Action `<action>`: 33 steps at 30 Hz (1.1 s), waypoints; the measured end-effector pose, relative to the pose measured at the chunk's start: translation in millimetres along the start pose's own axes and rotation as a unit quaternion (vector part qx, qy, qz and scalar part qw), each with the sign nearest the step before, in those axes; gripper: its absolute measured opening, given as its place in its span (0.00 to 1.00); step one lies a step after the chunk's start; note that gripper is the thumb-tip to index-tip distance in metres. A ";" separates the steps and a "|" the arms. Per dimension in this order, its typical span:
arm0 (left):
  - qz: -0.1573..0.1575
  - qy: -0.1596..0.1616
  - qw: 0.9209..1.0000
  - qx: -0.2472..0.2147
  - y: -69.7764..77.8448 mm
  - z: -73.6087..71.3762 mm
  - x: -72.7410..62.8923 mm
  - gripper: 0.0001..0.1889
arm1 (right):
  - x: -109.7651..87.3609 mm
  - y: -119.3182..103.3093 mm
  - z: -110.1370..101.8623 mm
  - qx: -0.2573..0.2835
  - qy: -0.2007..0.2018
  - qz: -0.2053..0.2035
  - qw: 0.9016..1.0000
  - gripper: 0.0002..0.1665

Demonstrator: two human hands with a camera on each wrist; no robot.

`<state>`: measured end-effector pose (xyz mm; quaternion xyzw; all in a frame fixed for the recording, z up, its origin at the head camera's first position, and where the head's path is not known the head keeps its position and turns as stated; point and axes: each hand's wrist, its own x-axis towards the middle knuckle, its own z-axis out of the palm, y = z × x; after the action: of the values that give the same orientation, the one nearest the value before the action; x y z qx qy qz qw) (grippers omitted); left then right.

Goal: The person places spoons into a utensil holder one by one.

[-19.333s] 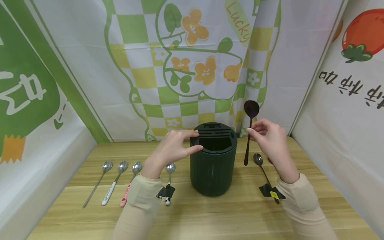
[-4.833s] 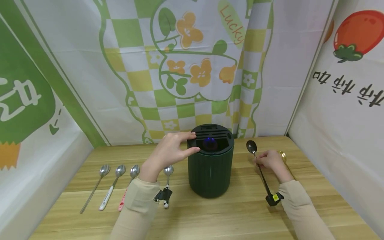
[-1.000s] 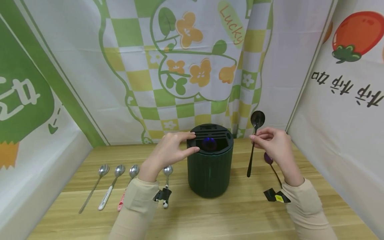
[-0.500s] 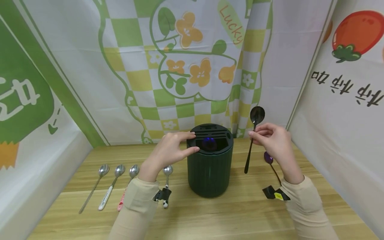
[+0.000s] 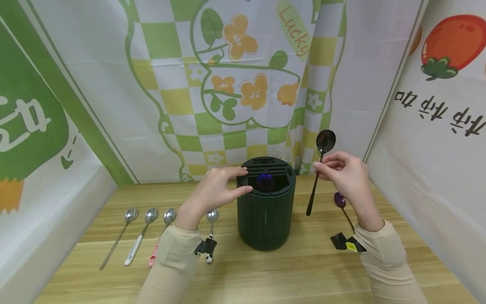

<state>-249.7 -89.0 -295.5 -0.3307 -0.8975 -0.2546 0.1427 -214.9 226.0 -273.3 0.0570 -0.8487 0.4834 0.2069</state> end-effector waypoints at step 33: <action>-0.004 -0.010 1.000 0.001 0.5 -1.1 -0.3 0.28 | 10.0 -27.2 -2.0 0.007 0.047 -0.052 0.998 0.21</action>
<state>-249.1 -89.4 -294.5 -0.3293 -0.9005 -0.2512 0.1324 -215.3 214.4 -246.7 0.0796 -0.8306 0.4797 0.2712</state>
